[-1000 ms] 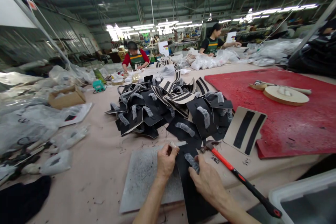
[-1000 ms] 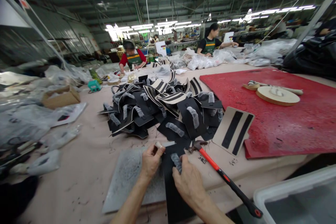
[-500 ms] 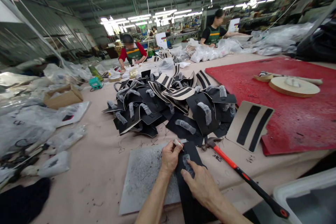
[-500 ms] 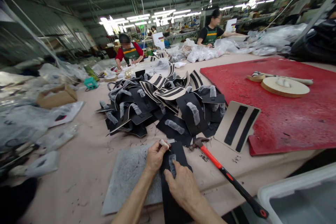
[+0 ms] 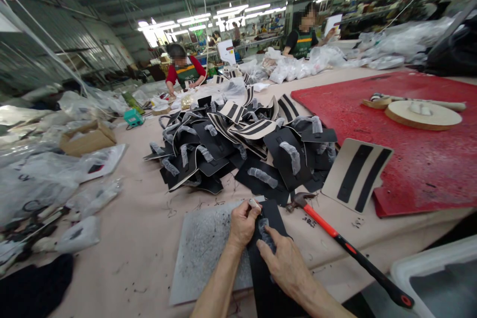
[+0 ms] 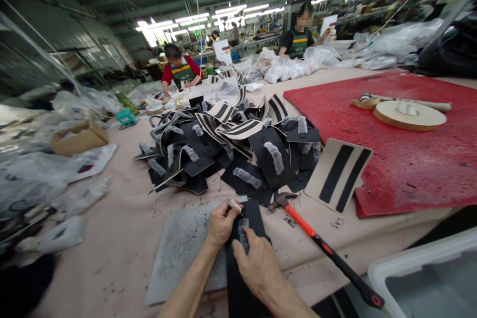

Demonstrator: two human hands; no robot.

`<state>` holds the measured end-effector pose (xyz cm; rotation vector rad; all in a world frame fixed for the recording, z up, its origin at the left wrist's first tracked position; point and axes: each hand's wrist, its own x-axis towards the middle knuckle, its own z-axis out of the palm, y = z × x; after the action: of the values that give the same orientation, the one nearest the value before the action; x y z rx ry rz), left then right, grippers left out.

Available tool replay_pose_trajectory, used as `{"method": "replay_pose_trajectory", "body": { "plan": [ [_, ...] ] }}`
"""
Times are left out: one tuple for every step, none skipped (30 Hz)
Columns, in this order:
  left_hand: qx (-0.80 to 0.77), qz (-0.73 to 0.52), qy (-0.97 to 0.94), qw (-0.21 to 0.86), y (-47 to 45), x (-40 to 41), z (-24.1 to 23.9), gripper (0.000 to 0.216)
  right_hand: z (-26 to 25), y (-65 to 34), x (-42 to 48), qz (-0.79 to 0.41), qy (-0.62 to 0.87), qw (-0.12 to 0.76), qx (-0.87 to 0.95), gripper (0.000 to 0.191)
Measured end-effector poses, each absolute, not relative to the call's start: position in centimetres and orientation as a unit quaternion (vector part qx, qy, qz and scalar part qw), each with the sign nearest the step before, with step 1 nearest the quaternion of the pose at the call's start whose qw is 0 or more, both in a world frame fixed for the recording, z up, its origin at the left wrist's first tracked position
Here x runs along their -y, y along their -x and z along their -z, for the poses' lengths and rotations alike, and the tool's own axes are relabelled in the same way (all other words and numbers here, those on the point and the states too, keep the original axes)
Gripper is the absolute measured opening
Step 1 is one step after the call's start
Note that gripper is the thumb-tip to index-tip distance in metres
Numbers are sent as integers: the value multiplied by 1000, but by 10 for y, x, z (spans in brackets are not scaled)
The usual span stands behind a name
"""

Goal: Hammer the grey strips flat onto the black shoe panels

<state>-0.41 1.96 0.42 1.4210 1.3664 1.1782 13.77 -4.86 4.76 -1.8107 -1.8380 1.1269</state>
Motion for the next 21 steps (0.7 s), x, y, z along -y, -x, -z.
{"method": "replay_pose_trajectory", "body": {
  "plan": [
    [-542, -465, -571, 405, 4, -20, -4, 15, -48, -139, 48, -397, 630, 166, 646, 58],
    [-540, -463, -579, 398, 4, -20, -4, 14, -48, -141, 48, -399, 622, 175, 651, 57],
    [-537, -461, -588, 391, 4, -20, -5, 13, -48, -146, 46, -394, 614, 189, 657, 55],
    [-534, -458, -597, 385, 4, -20, -5, 13, -48, -152, 44, -378, 609, 206, 666, 52],
    [-532, -456, -606, 378, 3, -20, -5, 12, -46, -162, 41, -345, 610, 226, 677, 50],
    [-530, -452, -614, 370, 3, -19, -6, 12, -44, -174, 38, -293, 618, 240, 689, 48],
    [-529, -448, -623, 362, 2, -19, -6, 11, -41, -188, 34, -226, 633, 243, 699, 45],
    [-530, -444, -630, 353, 1, -18, -6, 11, -37, -204, 31, -156, 651, 231, 706, 42],
    [-532, -440, -637, 344, 0, -18, -7, 12, -31, -221, 29, -95, 668, 205, 709, 38],
    [-533, -437, -643, 335, -1, -17, -7, 12, -25, -237, 27, -55, 681, 172, 709, 33],
    [-534, -435, -647, 327, -1, -16, -8, 12, -19, -253, 26, -44, 691, 145, 707, 28],
    [-534, -433, -652, 320, -2, -16, -8, 12, -13, -267, 26, -70, 702, 132, 696, 21],
    [-532, -432, -657, 314, -3, -15, -9, 12, -8, -277, 27, -123, 711, 135, 679, 14],
    [-530, -431, -662, 309, -3, -15, -9, 12, -6, -285, 28, -191, 717, 144, 655, 7],
    [-527, -430, -667, 304, -3, -14, -9, 12, -5, -289, 30, -264, 718, 157, 624, 4],
    [-524, -431, -671, 300, -4, -14, -9, 13, -7, -290, 33, -329, 714, 162, 597, 7],
    [-521, -432, -674, 298, -4, -14, -9, 13, -12, -289, 35, -396, 707, 164, 563, 9],
    [-518, -432, -676, 296, -4, -14, -8, 13, -19, -285, 38, -456, 699, 164, 526, 9],
    [-515, -432, -678, 297, -3, -14, -8, 14, -29, -279, 40, -509, 691, 164, 487, 9],
    [-513, -433, -679, 297, -3, -13, -8, 14, -41, -272, 42, -556, 681, 174, 443, 9],
    [-512, -433, -680, 298, -3, -13, -8, 14, -54, -265, 42, -589, 670, 193, 409, 11]
  ]
}}
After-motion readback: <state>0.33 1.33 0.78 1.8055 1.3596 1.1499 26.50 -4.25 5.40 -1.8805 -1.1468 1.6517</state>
